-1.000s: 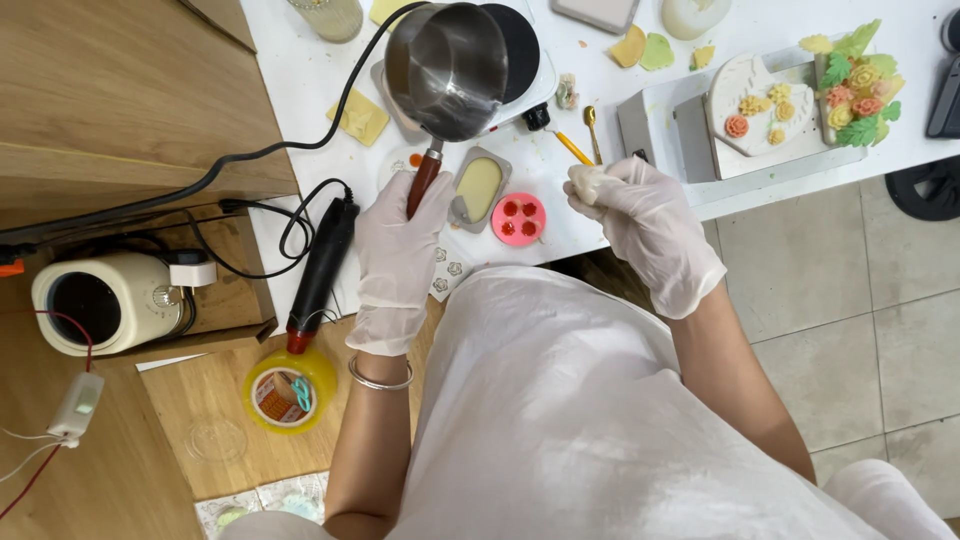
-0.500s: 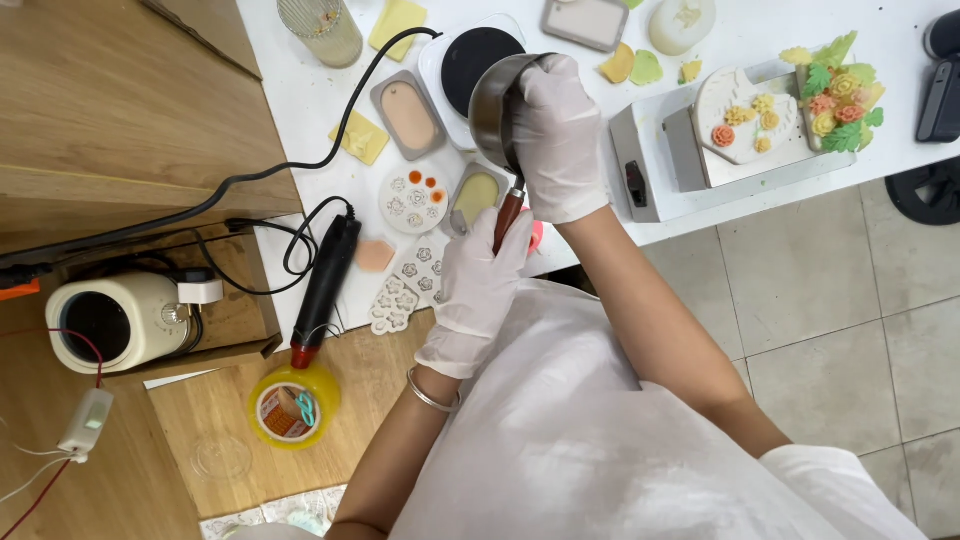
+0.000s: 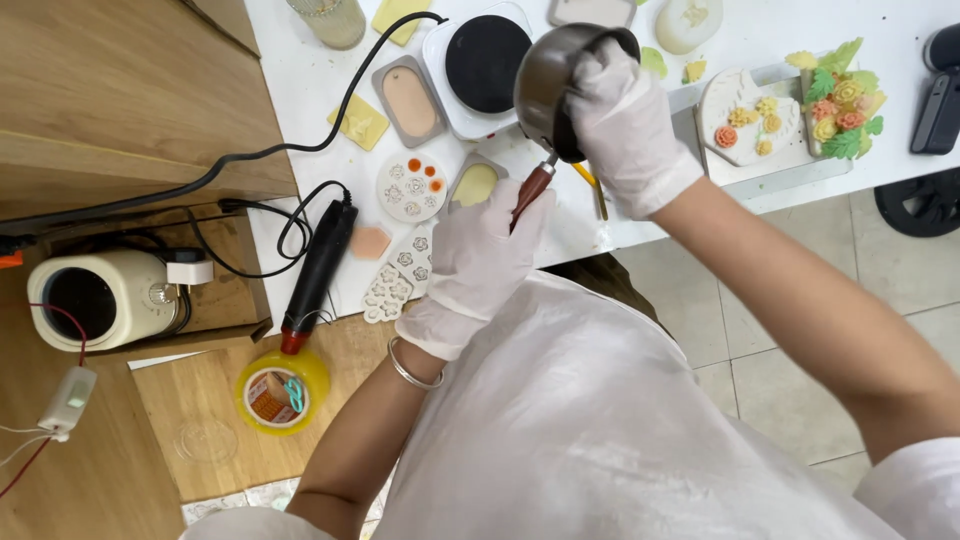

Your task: The person is making decorative wax/candle items by melting wax and pouring it into various flower-shaped molds.

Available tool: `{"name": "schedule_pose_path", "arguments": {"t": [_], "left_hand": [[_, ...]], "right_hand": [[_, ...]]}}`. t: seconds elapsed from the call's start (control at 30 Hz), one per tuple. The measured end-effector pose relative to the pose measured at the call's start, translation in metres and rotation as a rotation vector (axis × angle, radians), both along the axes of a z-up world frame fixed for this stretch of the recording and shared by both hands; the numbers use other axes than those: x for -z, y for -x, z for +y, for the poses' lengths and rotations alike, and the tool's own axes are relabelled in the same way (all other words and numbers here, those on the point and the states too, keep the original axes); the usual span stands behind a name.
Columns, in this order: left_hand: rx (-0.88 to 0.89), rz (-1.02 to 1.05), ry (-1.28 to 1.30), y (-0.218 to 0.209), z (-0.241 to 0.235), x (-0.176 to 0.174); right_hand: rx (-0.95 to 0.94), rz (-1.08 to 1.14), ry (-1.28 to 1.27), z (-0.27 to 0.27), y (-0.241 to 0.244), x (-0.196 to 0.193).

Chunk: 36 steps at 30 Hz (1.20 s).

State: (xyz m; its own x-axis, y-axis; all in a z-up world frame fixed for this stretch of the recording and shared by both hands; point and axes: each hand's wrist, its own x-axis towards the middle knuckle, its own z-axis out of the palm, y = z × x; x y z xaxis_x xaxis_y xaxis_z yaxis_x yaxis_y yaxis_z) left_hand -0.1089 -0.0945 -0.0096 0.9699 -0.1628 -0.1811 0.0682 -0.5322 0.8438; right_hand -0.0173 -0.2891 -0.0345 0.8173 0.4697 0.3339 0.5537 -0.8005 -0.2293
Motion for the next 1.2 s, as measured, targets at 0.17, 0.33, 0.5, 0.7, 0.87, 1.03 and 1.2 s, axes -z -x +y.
{"name": "schedule_pose_path", "arguments": {"t": [0.17, 0.33, 0.5, 0.7, 0.87, 1.03, 1.2], "left_hand": [[0.101, -0.035, 0.092, 0.015, -0.037, 0.037], [0.178, -0.15, 0.082, 0.024, -0.071, 0.03], [0.213, -0.476, -0.076, 0.008, -0.06, 0.05], [0.175, -0.531, -0.075, 0.002, -0.034, 0.044], [0.212, -0.352, -0.112, -0.011, -0.02, 0.03], [0.135, -0.375, -0.279, -0.005, -0.01, 0.047], [0.114, -0.094, -0.28, -0.019, 0.005, 0.021]], "right_hand": [[0.081, 0.216, -0.407, -0.035, 0.051, 0.012], [0.188, -0.014, -0.44, -0.056, 0.057, -0.003], [0.442, -0.09, 0.004, -0.049, 0.067, 0.001], [0.394, 0.45, -0.357, -0.061, 0.066, 0.005], [0.187, 0.021, 0.138, -0.057, 0.054, 0.023], [0.311, 0.394, -0.611, -0.017, 0.063, 0.061], [0.531, 1.094, -1.49, -0.005, 0.051, 0.004]]}}
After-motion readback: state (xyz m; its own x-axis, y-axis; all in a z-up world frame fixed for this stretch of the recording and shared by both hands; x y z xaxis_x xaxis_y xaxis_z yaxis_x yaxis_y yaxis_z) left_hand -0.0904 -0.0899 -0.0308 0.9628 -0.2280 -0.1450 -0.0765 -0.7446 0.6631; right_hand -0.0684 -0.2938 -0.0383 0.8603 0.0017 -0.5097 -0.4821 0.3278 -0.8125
